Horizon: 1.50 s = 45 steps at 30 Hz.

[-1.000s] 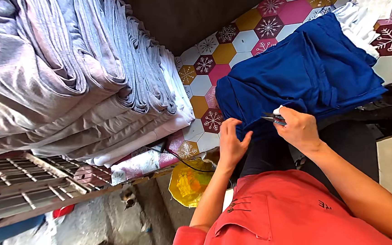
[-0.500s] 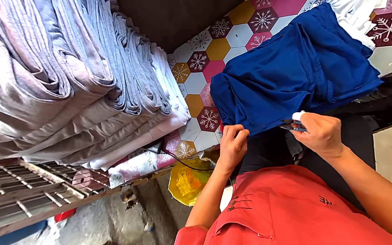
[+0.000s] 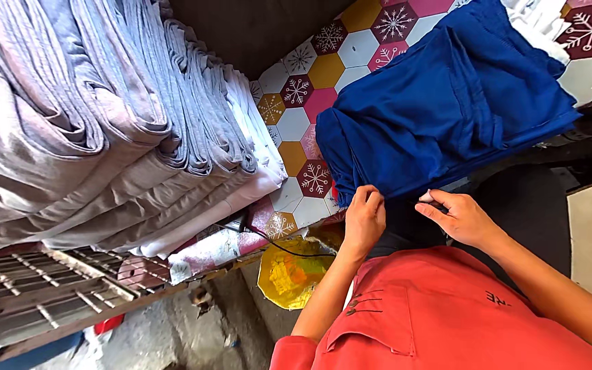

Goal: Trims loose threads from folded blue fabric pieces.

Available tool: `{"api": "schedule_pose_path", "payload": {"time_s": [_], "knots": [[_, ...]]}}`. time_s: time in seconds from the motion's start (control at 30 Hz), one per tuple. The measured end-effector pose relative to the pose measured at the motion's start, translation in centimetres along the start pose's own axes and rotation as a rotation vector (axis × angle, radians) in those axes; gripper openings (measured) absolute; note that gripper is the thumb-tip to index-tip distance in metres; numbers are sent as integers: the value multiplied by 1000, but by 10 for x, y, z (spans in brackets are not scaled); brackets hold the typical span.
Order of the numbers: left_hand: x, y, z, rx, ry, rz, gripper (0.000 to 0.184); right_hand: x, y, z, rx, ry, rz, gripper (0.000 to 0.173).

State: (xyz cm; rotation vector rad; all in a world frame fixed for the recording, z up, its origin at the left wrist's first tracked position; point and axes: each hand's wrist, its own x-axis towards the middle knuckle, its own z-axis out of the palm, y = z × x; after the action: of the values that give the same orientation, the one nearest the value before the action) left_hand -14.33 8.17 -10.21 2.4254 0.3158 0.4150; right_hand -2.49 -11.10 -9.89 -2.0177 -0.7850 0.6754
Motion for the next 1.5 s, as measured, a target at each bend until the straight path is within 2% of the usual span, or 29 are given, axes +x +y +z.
{"api": "schedule_pose_path", "payload": {"time_s": [0.1, 0.27, 0.3, 0.37, 0.43, 0.53, 0.63, 0.73, 1.03, 1.3, 1.5], "knots": [[-11, 6, -9, -2, -79, -58, 12, -1, -2, -1, 25, 1, 82, 43], [-5, 9, 1, 89, 41, -157, 45, 3, -13, 3, 282, -67, 146, 28], [-4, 9, 5, 120, 53, -161, 41, 4, -14, 4, 340, -89, 169, 28], [-4, 7, 11, 126, 92, -149, 20, 6, -17, 5, 446, -137, 223, 28], [-7, 4, 11, 52, 146, -132, 7, 7, -22, 5, 558, -177, 277, 29], [-15, 0, 6, -102, 161, -154, 7, 9, -31, 7, 676, -231, 336, 29], [-20, -1, 3, -166, 203, -140, 6, 15, -35, 14, 647, -283, 353, 28], [-24, 3, 0, -148, 225, -91, 8, 19, -33, 16, 590, -331, 371, 27], [-31, 5, -3, -85, 258, -48, 9, 25, -49, 21, 731, -458, 452, 33], [-32, 3, 0, -129, 213, -76, 8, 34, -49, 28, 895, -407, 651, 35], [-36, -1, 3, -206, 174, -150, 9, 31, -48, 35, 868, -334, 655, 33]]}}
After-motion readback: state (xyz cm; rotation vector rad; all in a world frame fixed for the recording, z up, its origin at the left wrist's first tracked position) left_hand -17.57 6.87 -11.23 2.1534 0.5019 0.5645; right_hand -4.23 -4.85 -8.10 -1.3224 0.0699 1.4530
